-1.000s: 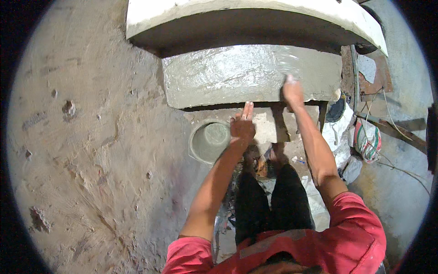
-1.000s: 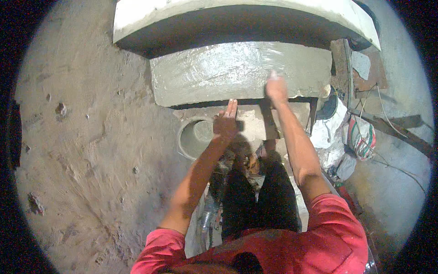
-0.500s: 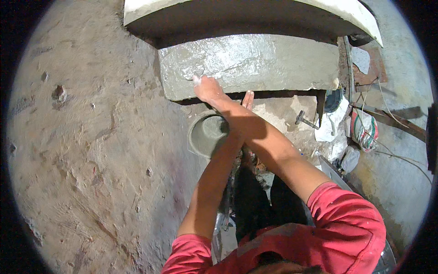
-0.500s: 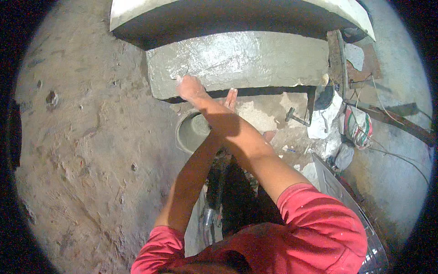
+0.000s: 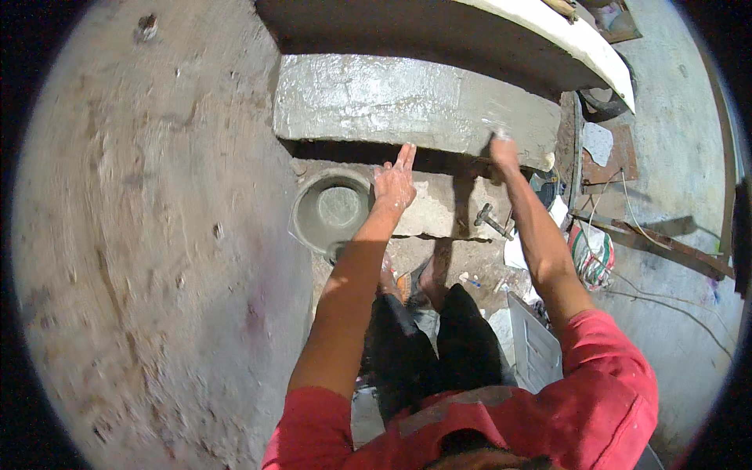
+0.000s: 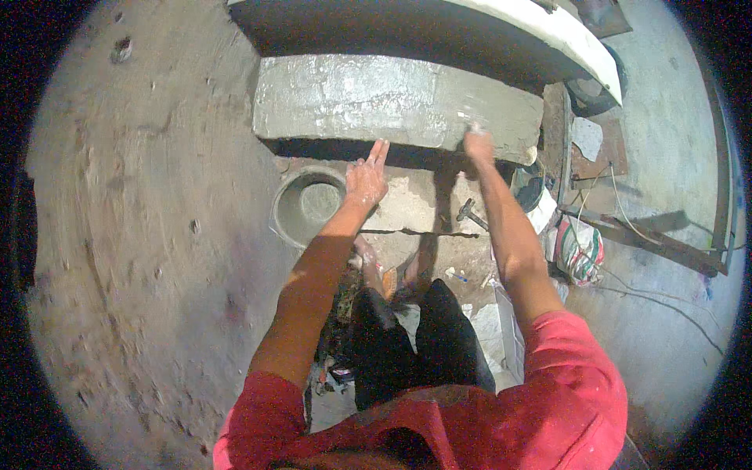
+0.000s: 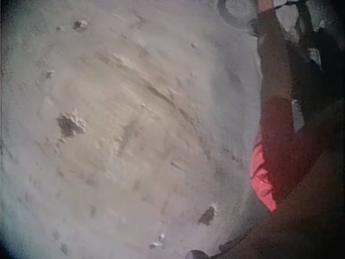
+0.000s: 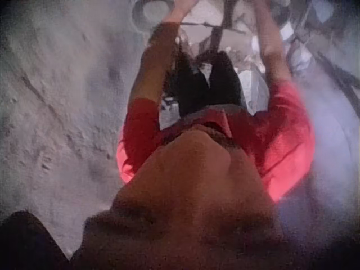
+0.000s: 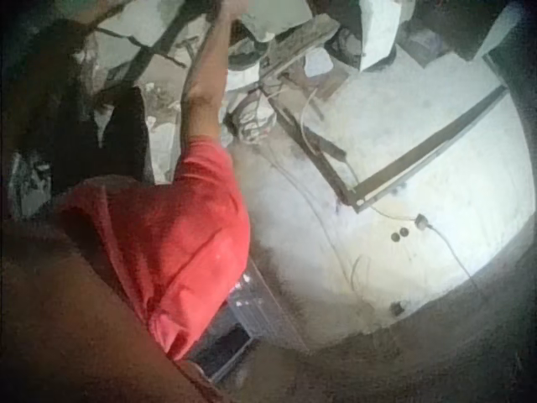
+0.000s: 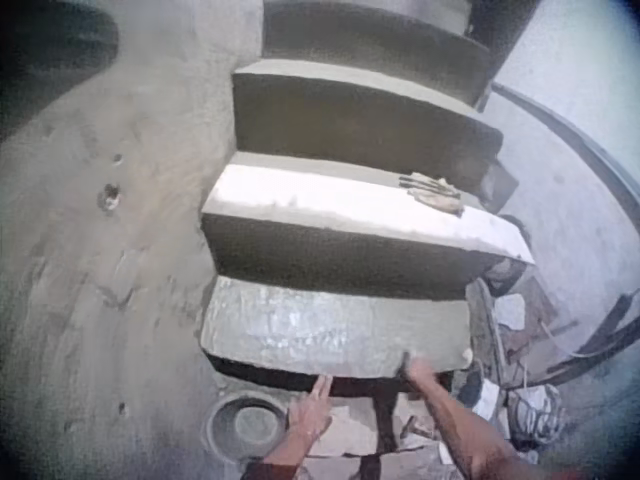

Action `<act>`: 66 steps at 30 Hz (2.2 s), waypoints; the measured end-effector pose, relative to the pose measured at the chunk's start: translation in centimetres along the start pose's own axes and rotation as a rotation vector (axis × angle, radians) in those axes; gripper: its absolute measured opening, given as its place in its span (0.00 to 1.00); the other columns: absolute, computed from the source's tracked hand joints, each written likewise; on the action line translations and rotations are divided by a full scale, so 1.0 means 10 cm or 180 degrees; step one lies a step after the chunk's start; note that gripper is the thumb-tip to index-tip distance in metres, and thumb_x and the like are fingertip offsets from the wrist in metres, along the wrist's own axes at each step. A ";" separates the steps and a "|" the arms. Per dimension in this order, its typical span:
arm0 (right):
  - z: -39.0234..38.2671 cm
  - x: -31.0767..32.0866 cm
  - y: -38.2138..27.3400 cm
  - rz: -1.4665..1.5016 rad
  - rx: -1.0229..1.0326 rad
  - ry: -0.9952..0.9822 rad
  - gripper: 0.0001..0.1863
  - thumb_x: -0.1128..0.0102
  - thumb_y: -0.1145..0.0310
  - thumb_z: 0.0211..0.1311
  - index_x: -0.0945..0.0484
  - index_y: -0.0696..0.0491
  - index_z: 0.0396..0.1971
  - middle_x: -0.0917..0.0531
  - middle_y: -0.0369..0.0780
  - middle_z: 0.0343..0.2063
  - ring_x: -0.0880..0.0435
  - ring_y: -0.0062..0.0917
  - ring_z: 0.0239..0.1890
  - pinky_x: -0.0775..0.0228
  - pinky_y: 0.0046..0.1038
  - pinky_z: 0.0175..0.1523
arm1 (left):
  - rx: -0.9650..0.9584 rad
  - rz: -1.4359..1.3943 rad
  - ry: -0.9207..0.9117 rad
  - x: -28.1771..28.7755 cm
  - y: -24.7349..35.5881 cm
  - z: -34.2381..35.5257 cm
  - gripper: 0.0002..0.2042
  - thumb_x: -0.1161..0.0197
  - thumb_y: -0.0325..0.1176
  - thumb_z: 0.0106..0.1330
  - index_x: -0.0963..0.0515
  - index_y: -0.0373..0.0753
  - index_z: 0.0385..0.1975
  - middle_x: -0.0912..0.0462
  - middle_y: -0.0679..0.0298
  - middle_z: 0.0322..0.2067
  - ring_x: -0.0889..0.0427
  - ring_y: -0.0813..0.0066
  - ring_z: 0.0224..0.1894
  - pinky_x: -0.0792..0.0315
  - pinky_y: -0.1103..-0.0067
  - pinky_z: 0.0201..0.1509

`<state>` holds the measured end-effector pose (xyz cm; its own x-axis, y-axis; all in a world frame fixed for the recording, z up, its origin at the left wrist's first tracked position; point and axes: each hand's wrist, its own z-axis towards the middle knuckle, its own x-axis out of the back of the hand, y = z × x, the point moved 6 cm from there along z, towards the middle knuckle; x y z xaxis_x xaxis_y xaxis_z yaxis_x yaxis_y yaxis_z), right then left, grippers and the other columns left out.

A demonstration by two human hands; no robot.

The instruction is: The person scoops wet cement from a bucket with a trowel and applies it to a concrete stair tread, smoothing the surface. They repeatedly transfer material from the bucket to the stair and use the trowel to level the cement.

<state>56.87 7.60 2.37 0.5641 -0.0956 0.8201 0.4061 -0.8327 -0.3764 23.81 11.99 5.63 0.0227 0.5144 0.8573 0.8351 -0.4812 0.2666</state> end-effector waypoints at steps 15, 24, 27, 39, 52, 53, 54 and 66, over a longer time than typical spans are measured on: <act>-0.80 -0.53 -0.42 0.1520 0.0170 -0.0361 0.27 0.55 0.49 0.76 0.29 0.61 0.55 0.20 0.49 0.28 0.15 0.38 0.25 0.21 0.42 0.23 | 0.0447 -0.0233 0.0315 -0.14 0.16 0.00 0.47 0.39 0.29 0.60 0.57 0.48 0.79 0.58 0.70 0.80 0.13 0.58 0.49 0.19 0.65 0.49; -1.65 -1.27 -2.21 -0.0356 0.2072 -0.1026 0.28 0.55 0.51 0.74 0.17 0.61 0.46 0.16 0.59 0.44 0.16 0.56 0.48 0.24 0.51 0.53 | 0.0194 -0.0022 0.1059 -0.40 0.01 0.01 0.12 0.42 0.36 0.65 0.15 0.46 0.45 0.13 0.59 0.48 0.14 0.59 0.52 0.20 0.65 0.50; -1.50 -1.06 -1.98 -0.0703 0.2596 -0.0829 0.23 0.52 0.54 0.72 0.18 0.61 0.46 0.15 0.59 0.40 0.16 0.59 0.44 0.24 0.54 0.52 | 0.0596 0.0488 -0.0213 -0.47 -0.01 0.06 0.23 0.39 0.35 0.64 0.22 0.50 0.61 0.20 0.67 0.62 0.12 0.58 0.48 0.19 0.64 0.47; 0.36 0.44 0.83 0.2879 -0.1057 0.0288 0.25 0.60 0.50 0.79 0.32 0.61 0.37 0.27 0.41 0.20 0.25 0.31 0.16 0.29 0.36 0.17 | 0.0507 -0.0291 0.0430 -0.07 0.19 -0.07 0.49 0.38 0.27 0.58 0.59 0.51 0.80 0.61 0.75 0.80 0.13 0.51 0.47 0.19 0.62 0.50; -0.09 -0.15 -0.72 -0.0246 0.1592 -0.0329 0.31 0.51 0.47 0.72 0.17 0.64 0.44 0.16 0.61 0.42 0.17 0.57 0.47 0.27 0.51 0.56 | 0.0496 -0.0232 0.0334 -0.02 0.24 -0.05 0.48 0.38 0.27 0.58 0.55 0.50 0.79 0.54 0.71 0.80 0.13 0.50 0.47 0.19 0.62 0.51; -0.01 -0.11 -0.60 -0.0288 0.1511 -0.0339 0.30 0.51 0.47 0.72 0.17 0.63 0.46 0.16 0.60 0.44 0.17 0.55 0.48 0.27 0.50 0.56 | 0.0541 -0.0243 0.0321 -0.02 0.21 -0.04 0.48 0.38 0.27 0.58 0.55 0.50 0.79 0.55 0.71 0.80 0.13 0.50 0.48 0.19 0.62 0.51; 0.09 -0.02 -0.42 -0.0226 0.1281 -0.0263 0.27 0.49 0.49 0.72 0.18 0.61 0.48 0.16 0.57 0.48 0.16 0.51 0.50 0.27 0.48 0.55 | 0.0562 -0.0302 0.0283 -0.03 0.20 -0.03 0.48 0.38 0.27 0.59 0.56 0.50 0.79 0.57 0.71 0.80 0.13 0.50 0.48 0.19 0.62 0.51; -0.26 -0.24 -0.63 0.2599 -0.0321 -0.0473 0.23 0.55 0.54 0.77 0.27 0.60 0.30 0.25 0.44 0.16 0.23 0.31 0.15 0.31 0.39 0.18 | 0.0410 -0.0368 0.0048 0.01 0.13 -0.07 0.51 0.33 0.32 0.57 0.59 0.48 0.79 0.58 0.71 0.80 0.14 0.52 0.50 0.20 0.62 0.54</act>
<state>51.07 11.66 3.85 0.7450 -0.6231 0.2381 -0.2339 -0.5784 -0.7815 24.51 10.98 6.37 -0.0852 0.5498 0.8309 0.8952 -0.3240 0.3061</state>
